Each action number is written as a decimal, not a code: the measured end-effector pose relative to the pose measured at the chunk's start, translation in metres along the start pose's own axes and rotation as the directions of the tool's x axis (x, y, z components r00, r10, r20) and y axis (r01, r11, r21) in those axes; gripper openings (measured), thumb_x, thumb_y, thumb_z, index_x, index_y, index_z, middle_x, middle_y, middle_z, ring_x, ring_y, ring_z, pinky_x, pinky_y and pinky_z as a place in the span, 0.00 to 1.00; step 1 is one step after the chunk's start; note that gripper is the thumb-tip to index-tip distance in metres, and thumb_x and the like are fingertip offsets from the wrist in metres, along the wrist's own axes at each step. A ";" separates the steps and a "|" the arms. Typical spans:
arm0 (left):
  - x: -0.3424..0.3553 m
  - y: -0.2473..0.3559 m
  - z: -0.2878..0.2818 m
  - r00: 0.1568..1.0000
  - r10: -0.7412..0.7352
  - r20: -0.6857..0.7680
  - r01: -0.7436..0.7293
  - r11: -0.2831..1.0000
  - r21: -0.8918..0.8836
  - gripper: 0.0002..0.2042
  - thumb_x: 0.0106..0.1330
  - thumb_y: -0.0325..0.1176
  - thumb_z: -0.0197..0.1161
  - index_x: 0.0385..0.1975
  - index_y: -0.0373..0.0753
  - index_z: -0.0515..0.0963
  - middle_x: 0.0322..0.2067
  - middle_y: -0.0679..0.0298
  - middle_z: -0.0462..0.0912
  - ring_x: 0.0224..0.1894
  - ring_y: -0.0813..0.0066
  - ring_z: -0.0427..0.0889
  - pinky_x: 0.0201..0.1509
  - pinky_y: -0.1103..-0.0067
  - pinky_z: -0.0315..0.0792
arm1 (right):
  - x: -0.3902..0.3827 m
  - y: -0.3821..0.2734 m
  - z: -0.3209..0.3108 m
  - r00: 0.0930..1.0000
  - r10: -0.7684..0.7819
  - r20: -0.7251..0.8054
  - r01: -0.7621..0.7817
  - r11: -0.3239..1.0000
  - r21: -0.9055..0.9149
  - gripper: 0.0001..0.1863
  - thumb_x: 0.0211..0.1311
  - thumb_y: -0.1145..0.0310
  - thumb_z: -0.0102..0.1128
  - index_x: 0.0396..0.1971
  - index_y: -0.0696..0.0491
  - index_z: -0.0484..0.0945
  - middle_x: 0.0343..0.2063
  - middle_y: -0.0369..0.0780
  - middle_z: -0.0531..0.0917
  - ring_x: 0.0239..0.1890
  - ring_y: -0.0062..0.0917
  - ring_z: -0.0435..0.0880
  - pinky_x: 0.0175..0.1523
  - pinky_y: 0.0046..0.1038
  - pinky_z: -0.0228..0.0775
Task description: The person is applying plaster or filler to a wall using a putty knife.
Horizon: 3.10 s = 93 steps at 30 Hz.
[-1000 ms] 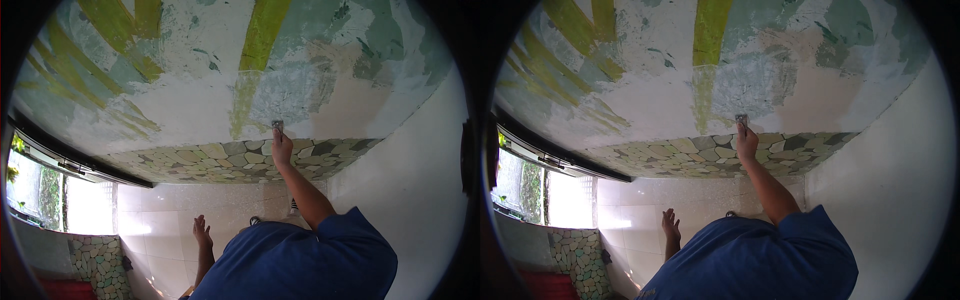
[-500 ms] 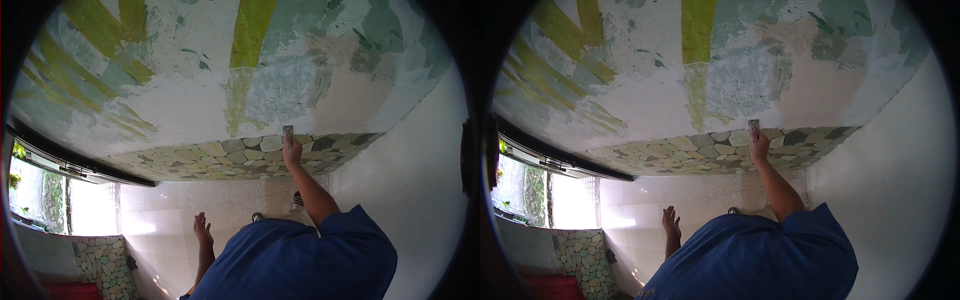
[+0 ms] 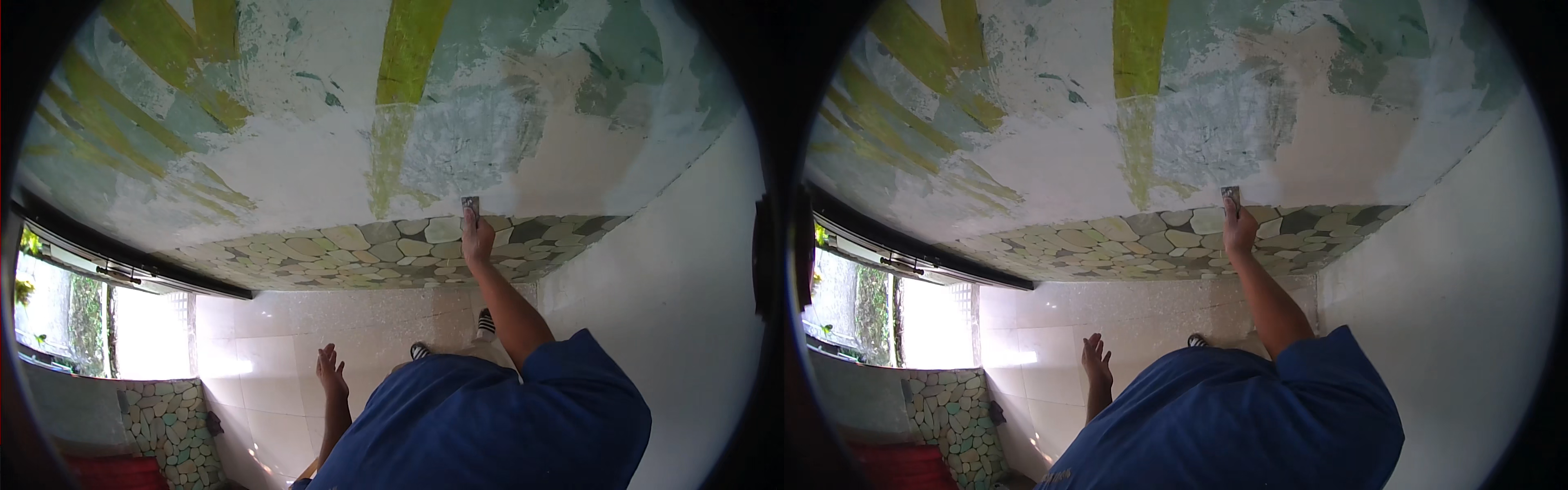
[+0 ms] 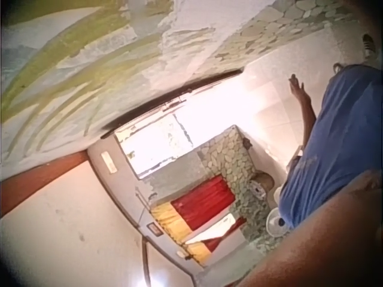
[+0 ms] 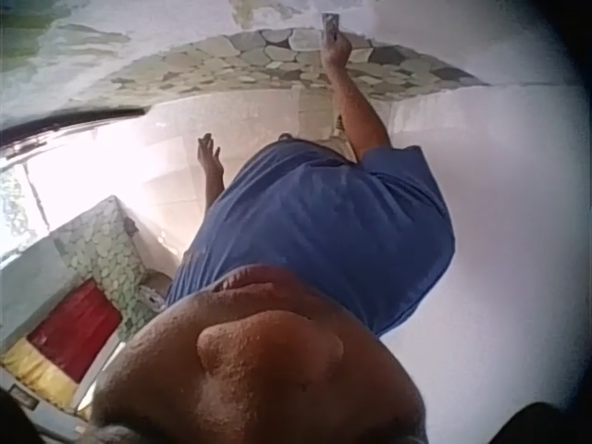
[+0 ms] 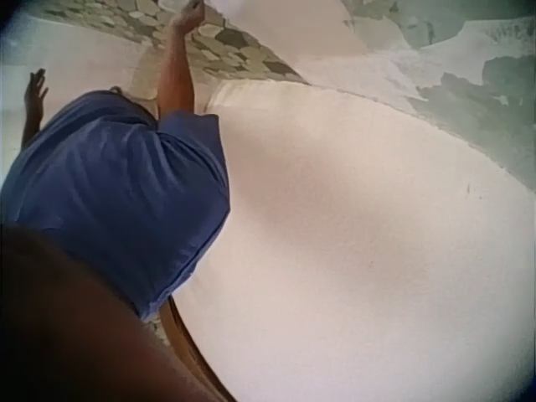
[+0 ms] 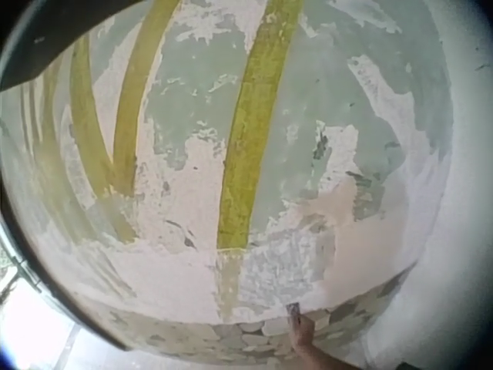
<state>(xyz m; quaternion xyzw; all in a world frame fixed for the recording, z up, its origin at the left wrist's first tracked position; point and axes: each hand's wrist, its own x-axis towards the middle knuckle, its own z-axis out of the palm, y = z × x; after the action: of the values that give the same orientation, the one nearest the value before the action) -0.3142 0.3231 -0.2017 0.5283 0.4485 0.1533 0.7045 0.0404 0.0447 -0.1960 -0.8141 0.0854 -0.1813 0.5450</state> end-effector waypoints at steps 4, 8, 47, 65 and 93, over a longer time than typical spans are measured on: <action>0.001 0.003 0.004 1.000 0.021 0.015 -0.021 1.000 -0.014 0.28 0.67 0.57 0.46 0.57 0.40 0.67 0.59 0.59 0.67 0.65 0.58 0.58 0.61 0.60 0.55 | -0.008 -0.017 -0.014 0.999 -0.019 -0.051 0.023 0.996 0.081 0.29 0.62 0.50 0.53 0.13 0.61 0.70 0.09 0.45 0.70 0.15 0.35 0.73 0.24 0.36 0.62; 0.000 -0.001 0.001 0.999 0.023 0.039 -0.022 1.000 -0.012 0.28 0.67 0.57 0.45 0.57 0.40 0.67 0.59 0.59 0.67 0.66 0.59 0.57 0.61 0.60 0.56 | -0.036 0.024 -0.029 1.000 0.005 0.011 -0.003 0.986 -0.164 0.28 0.62 0.47 0.52 0.20 0.60 0.78 0.15 0.50 0.76 0.20 0.44 0.76 0.27 0.38 0.64; -0.009 -0.005 -0.019 0.999 -0.009 -0.046 0.008 1.000 -0.022 0.28 0.66 0.57 0.46 0.56 0.40 0.68 0.59 0.59 0.67 0.65 0.61 0.58 0.61 0.61 0.56 | -0.017 -0.036 0.033 0.991 -0.127 0.049 0.126 0.992 0.013 0.24 0.63 0.52 0.50 0.21 0.61 0.77 0.15 0.50 0.76 0.21 0.42 0.77 0.27 0.36 0.64; -0.012 -0.005 -0.029 0.997 0.003 -0.083 -0.005 1.000 -0.028 0.28 0.66 0.57 0.47 0.56 0.40 0.68 0.59 0.60 0.67 0.65 0.59 0.58 0.60 0.59 0.56 | -0.030 -0.001 0.045 0.992 0.063 0.109 -0.079 0.985 0.151 0.25 0.62 0.50 0.53 0.19 0.60 0.77 0.12 0.47 0.74 0.17 0.40 0.74 0.25 0.37 0.63; -0.016 0.001 -0.022 0.998 -0.001 -0.059 0.001 1.000 0.003 0.30 0.67 0.58 0.45 0.58 0.39 0.65 0.60 0.59 0.65 0.67 0.58 0.55 0.63 0.58 0.53 | -0.025 -0.002 0.038 0.992 -0.103 0.077 0.105 0.994 -0.023 0.23 0.63 0.55 0.53 0.21 0.61 0.76 0.13 0.49 0.74 0.17 0.42 0.75 0.25 0.36 0.64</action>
<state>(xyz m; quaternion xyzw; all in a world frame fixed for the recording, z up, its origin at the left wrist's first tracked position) -0.3405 0.3257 -0.1943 0.5244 0.4696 0.1676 0.6902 0.0323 0.0870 -0.2118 -0.8310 0.0248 -0.1773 0.5267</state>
